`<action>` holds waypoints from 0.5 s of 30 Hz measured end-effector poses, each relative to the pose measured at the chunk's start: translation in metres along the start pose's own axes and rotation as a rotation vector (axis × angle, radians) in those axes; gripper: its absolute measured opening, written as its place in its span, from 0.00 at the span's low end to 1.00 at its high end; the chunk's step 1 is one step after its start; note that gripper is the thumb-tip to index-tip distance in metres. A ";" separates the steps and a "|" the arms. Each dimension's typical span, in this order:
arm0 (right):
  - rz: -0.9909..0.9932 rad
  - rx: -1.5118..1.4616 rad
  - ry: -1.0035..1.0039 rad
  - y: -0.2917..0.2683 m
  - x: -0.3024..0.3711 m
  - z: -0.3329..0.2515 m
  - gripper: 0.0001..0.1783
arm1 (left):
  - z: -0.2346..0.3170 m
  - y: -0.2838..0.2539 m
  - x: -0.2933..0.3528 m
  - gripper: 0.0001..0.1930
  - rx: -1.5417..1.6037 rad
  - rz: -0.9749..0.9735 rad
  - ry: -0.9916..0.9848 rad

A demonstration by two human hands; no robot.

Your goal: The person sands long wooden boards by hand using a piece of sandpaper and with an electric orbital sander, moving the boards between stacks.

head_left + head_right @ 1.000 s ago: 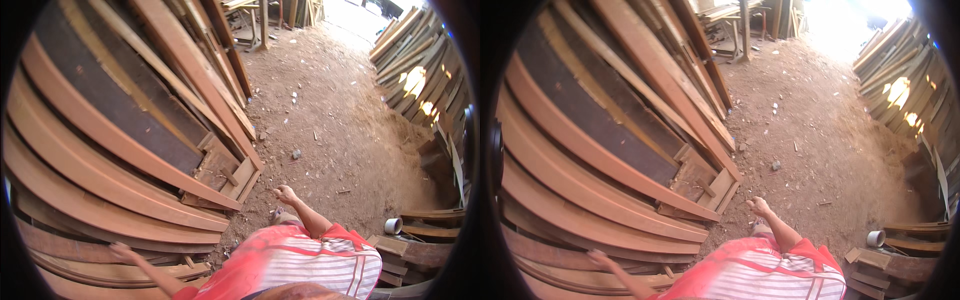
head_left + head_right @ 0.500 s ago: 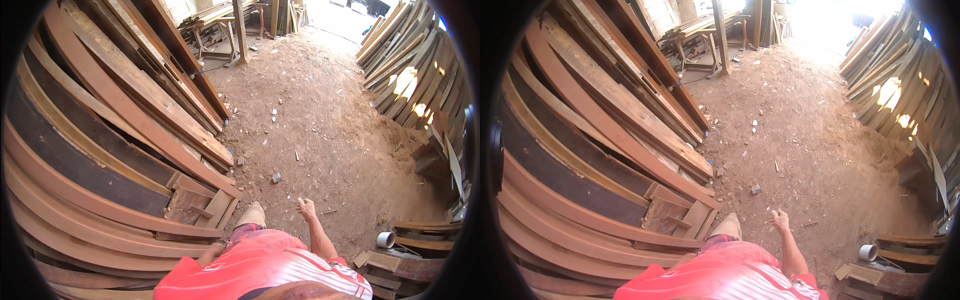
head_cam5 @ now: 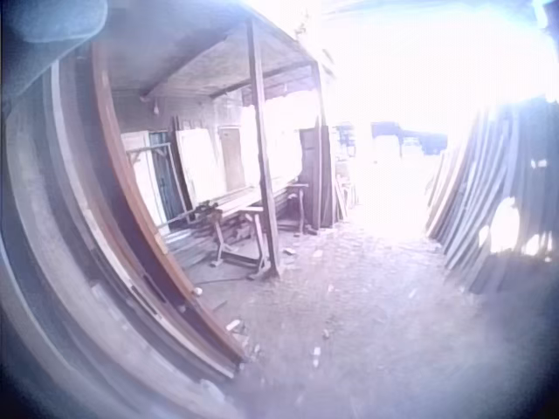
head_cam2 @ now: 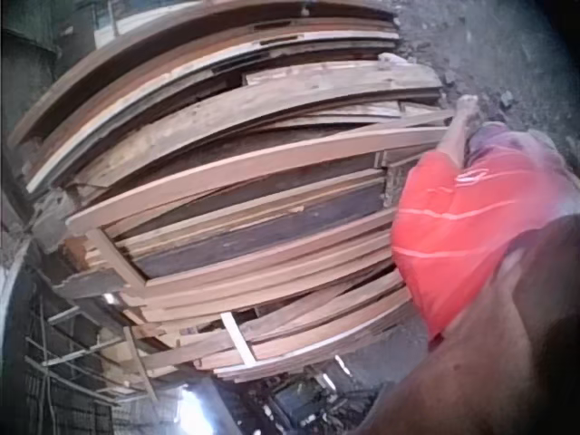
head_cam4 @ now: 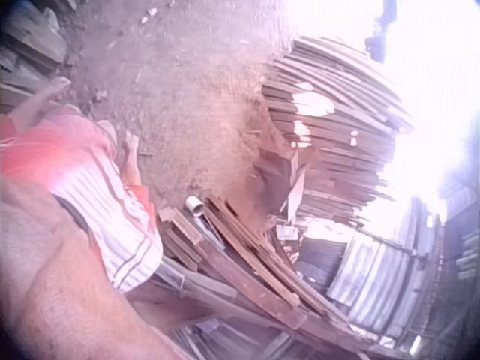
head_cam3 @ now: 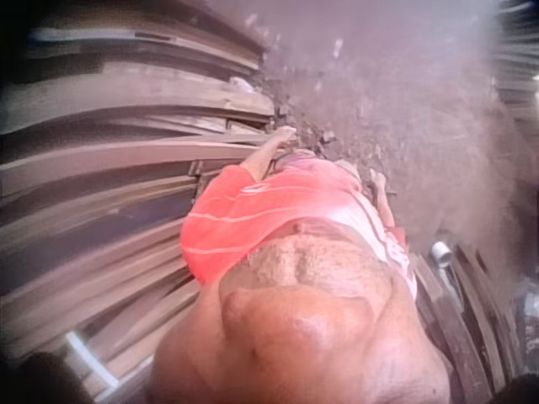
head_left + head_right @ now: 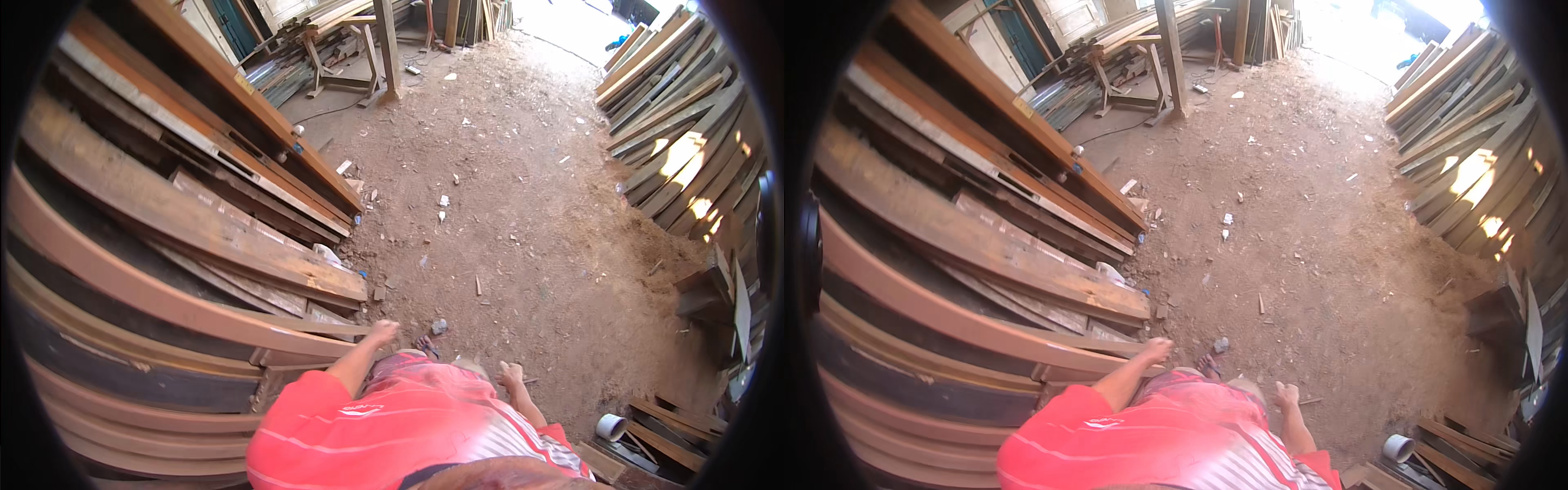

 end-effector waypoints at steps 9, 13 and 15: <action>0.032 -0.034 0.026 -0.007 -0.025 -0.097 0.22 | 0.203 -0.117 -0.217 0.26 -0.198 -0.020 0.378; 0.011 -0.128 0.076 -0.029 -0.058 -0.196 0.23 | 0.154 -0.168 -0.300 0.24 -0.122 0.146 0.239; -0.064 0.001 -0.021 -0.016 -0.096 -0.240 0.26 | 0.084 -0.202 -0.294 0.20 -0.286 0.300 0.132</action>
Point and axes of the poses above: each hand's wrist, its own x-axis away from the middle knuckle, its own y-axis out of the palm, z = x × y, the point moved 2 cm from there along -x, towards the middle knuckle, and after that the axes turned 13 degrees about y, right-handed, at the moved point
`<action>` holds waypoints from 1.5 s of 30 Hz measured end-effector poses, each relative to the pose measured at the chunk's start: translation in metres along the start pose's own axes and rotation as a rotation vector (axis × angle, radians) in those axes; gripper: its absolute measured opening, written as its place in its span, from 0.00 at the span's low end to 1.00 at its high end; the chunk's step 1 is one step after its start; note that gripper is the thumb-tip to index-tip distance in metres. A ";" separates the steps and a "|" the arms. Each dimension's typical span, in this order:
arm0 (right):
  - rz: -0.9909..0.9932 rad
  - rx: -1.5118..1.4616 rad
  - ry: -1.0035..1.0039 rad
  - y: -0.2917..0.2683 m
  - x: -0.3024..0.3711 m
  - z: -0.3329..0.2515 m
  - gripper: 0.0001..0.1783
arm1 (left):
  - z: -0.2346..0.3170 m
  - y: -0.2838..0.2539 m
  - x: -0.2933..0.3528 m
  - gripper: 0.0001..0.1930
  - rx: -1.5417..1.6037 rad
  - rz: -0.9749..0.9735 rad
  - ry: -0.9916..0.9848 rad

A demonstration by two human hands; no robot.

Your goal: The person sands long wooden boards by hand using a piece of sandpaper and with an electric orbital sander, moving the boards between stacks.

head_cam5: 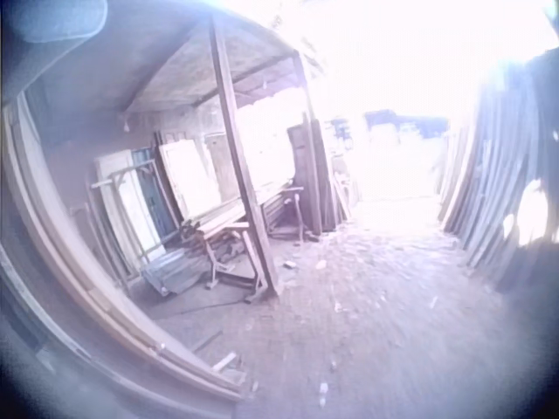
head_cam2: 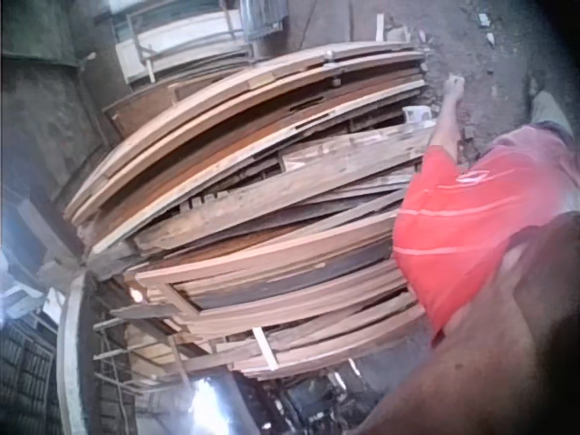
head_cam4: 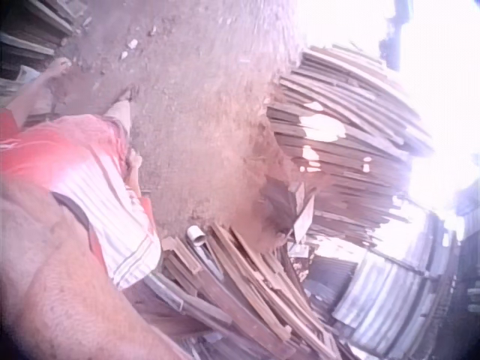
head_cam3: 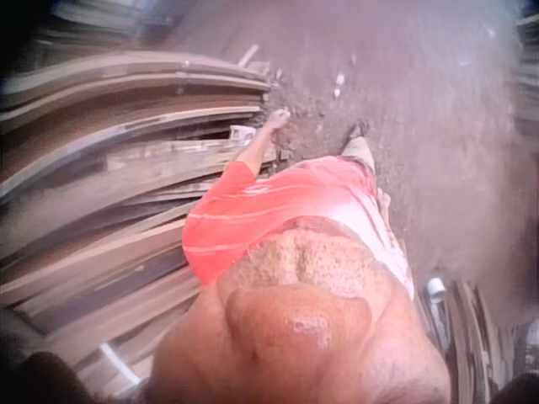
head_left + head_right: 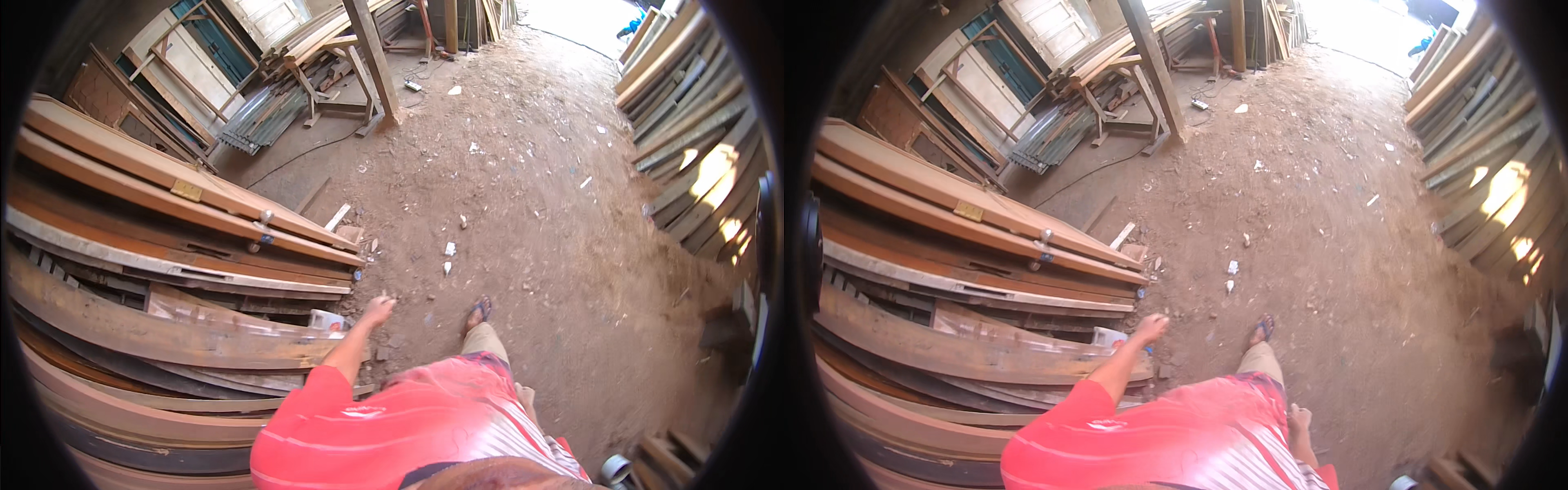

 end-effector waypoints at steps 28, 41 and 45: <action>-0.200 -0.132 -0.067 -0.086 -0.350 -0.779 0.17 | 0.045 -0.031 -0.618 0.18 0.266 0.053 -0.353; 0.080 0.233 -0.133 -0.073 -0.447 -0.990 0.25 | 0.134 -0.132 -0.984 0.14 0.417 -0.031 -0.232; 0.062 0.227 -0.104 -0.094 -0.505 -1.132 0.26 | 0.113 -0.127 -1.007 0.17 0.498 -0.073 -0.626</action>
Point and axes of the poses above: each hand's wrist, its own x-axis away from the middle knuckle, its own y-axis out of the palm, z = x × y, the point moved 2 cm from there along -x, towards the middle knuckle, and after that the axes turned 13 degrees about y, right-handed, at the moved point
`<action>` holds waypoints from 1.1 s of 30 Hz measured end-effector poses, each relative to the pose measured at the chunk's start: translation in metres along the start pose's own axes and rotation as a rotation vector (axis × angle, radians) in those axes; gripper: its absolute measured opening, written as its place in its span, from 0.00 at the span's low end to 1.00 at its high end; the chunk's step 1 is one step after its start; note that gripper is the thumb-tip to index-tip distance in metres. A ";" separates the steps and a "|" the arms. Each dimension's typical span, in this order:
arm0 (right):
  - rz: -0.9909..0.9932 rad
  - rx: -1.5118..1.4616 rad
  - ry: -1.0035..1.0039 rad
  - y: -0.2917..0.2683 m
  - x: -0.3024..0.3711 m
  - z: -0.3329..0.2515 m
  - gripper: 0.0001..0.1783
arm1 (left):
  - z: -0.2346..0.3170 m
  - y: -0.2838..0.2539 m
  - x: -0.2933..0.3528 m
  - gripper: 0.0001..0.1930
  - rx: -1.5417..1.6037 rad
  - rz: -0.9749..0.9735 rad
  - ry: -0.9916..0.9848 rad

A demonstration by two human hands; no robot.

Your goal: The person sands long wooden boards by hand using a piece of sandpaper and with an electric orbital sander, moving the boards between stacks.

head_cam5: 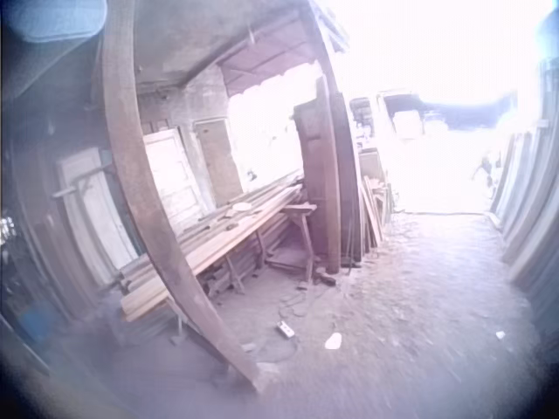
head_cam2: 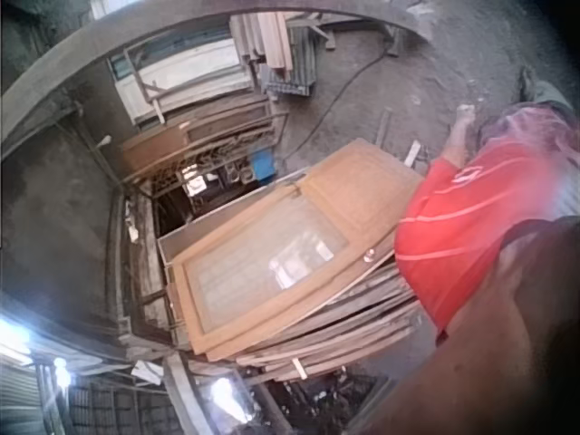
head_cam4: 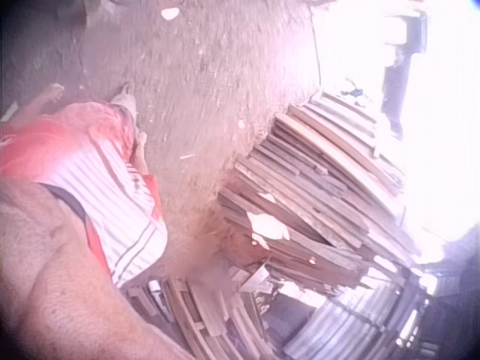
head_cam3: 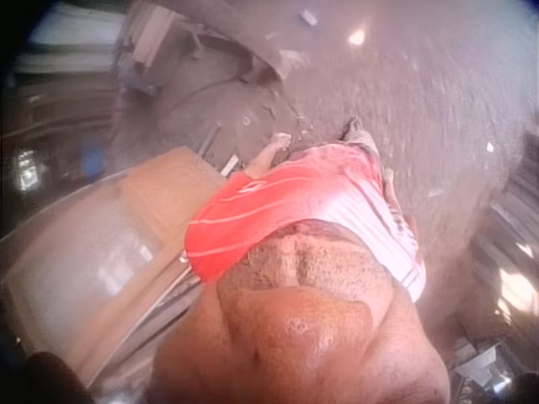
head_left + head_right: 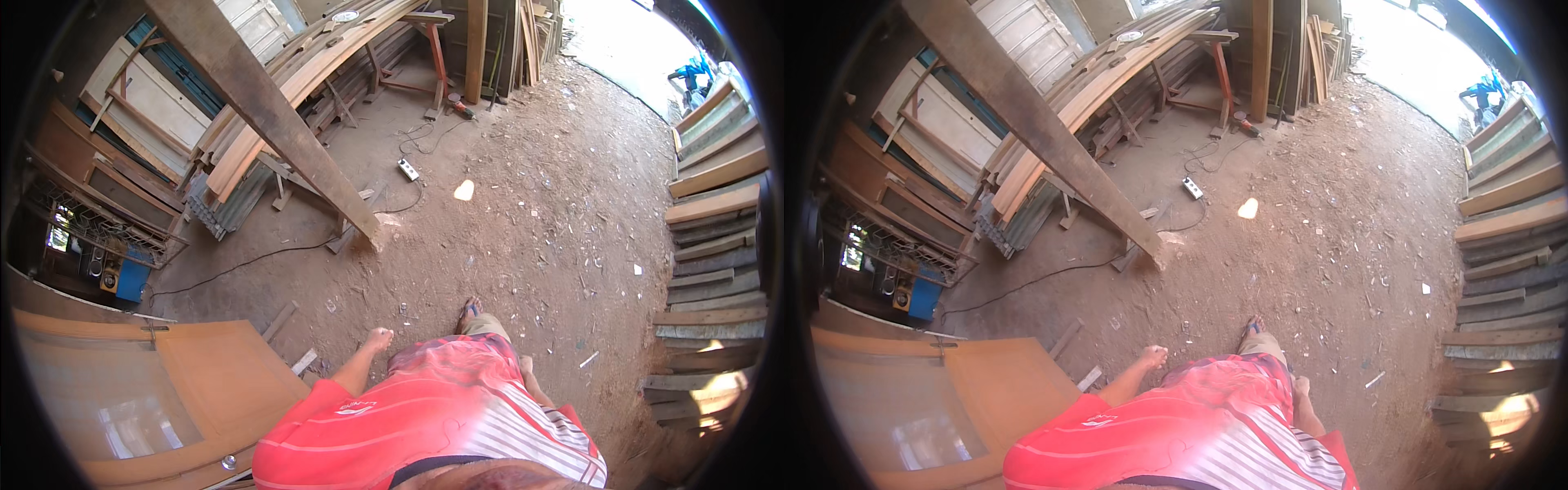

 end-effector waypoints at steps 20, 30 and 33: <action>-0.443 -0.212 -0.020 -0.033 -0.259 -0.522 0.23 | 0.182 -0.046 -0.285 0.20 0.662 0.011 -0.141; -0.128 0.107 -0.292 -0.013 -0.226 -0.681 0.27 | 0.410 -0.217 -0.489 0.19 0.187 0.257 0.246; -0.123 0.140 -0.294 0.003 -0.304 -0.707 0.27 | 0.506 -0.238 -0.525 0.20 0.285 0.254 0.317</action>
Point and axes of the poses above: each hand's wrist, its own x-axis away from the middle knuckle, its own y-axis out of the palm, z = x × y, the point moved 2 cm from there along -x, towards the middle knuckle, and after that the axes turned 13 degrees about y, right-handed, at the moved point
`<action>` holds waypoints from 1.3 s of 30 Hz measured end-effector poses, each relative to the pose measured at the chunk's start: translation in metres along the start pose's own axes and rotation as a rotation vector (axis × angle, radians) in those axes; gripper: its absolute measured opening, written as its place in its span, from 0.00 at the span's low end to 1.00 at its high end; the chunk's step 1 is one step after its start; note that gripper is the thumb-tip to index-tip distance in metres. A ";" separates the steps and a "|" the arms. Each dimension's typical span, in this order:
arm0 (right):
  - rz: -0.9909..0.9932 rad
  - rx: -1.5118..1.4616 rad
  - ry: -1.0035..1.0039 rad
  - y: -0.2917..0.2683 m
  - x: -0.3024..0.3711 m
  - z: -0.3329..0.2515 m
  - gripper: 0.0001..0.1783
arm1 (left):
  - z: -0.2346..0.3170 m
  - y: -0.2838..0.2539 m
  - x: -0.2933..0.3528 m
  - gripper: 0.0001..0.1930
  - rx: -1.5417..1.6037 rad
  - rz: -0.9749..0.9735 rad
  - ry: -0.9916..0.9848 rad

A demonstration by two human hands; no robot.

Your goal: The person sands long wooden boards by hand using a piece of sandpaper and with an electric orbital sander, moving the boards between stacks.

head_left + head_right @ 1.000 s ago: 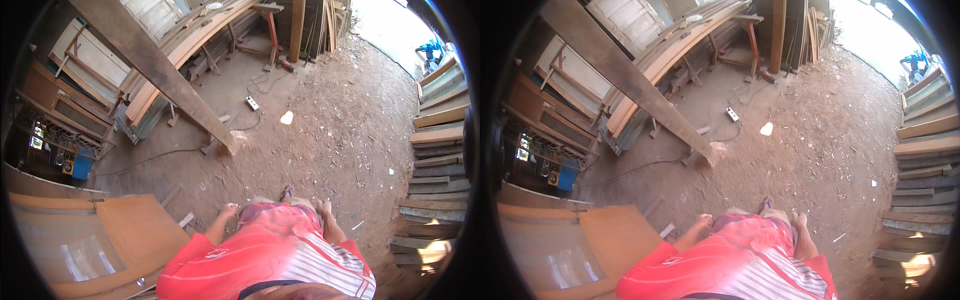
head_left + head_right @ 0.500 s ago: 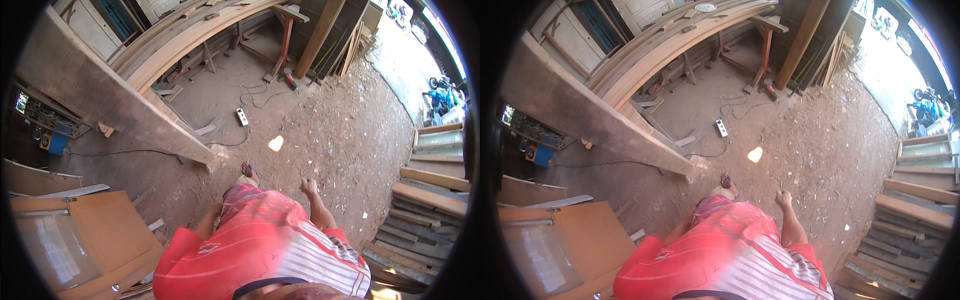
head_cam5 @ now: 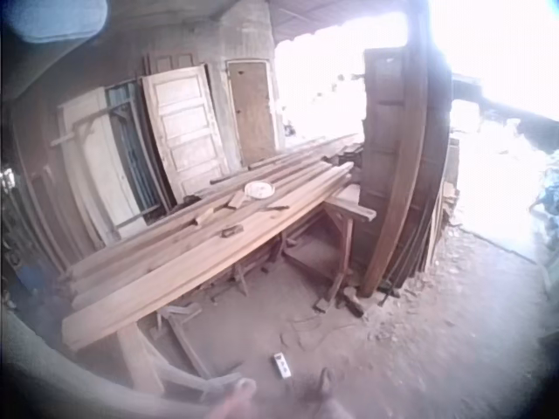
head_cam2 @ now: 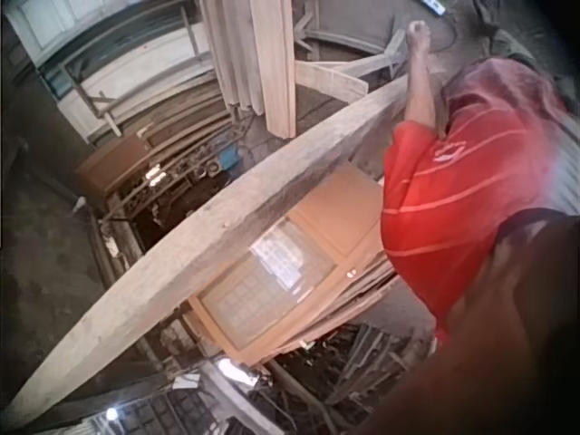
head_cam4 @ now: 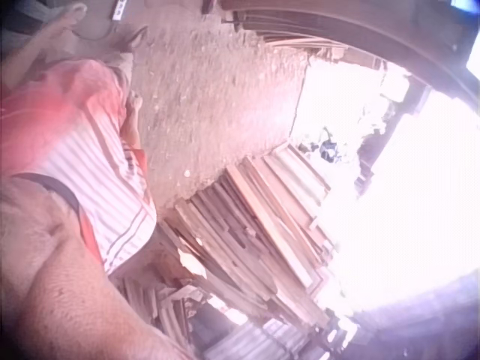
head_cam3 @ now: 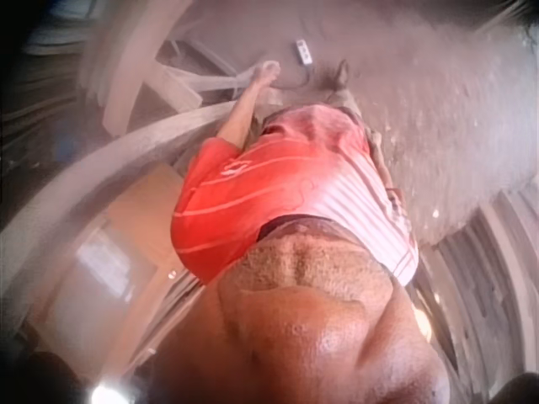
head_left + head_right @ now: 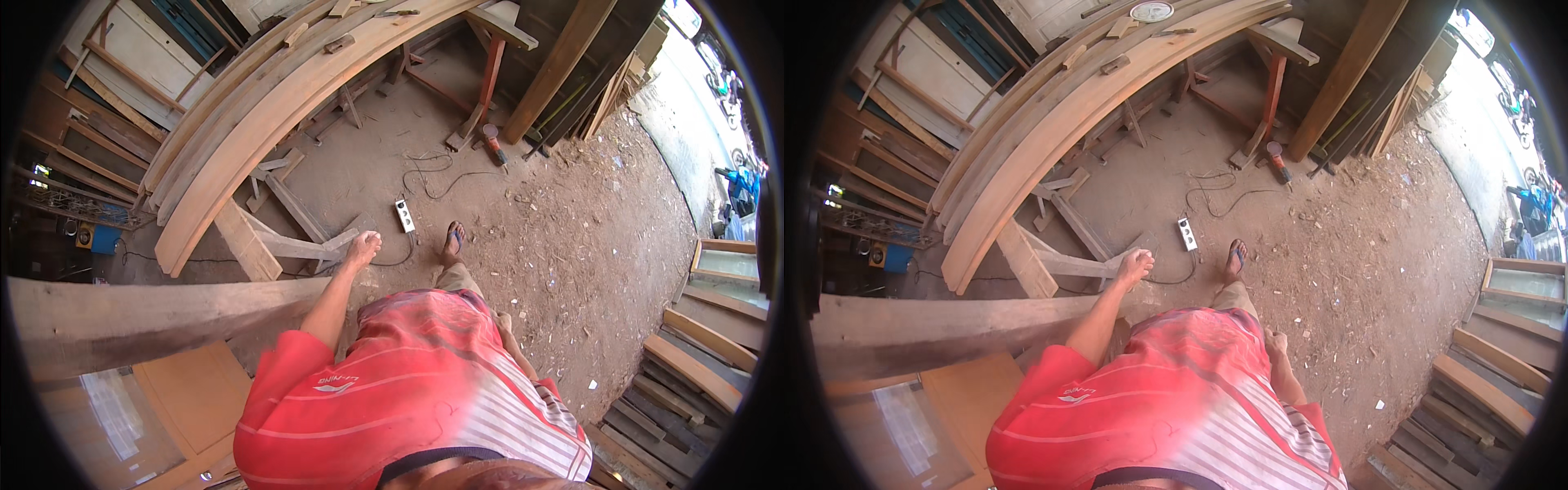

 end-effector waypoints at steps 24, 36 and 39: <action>-0.212 -0.189 -0.325 -0.134 -0.274 -0.517 0.27 | 0.318 -0.061 -0.346 0.24 -0.569 0.602 0.564; 0.078 0.007 -0.883 -0.095 -0.224 -0.778 0.22 | 0.344 -0.159 -0.466 0.29 -1.089 0.460 0.541; 0.307 0.064 -1.139 -0.080 -0.201 -0.881 0.24 | 0.338 -0.172 -0.471 0.27 -1.086 0.415 0.521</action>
Point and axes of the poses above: each hand's wrist, its own x-axis away from the middle knuckle, its own y-axis out of the palm, z = x × y, the point moved 2 cm from there along -x, towards the middle knuckle, and after that the axes turned 13 degrees about y, right-handed, at the moved point
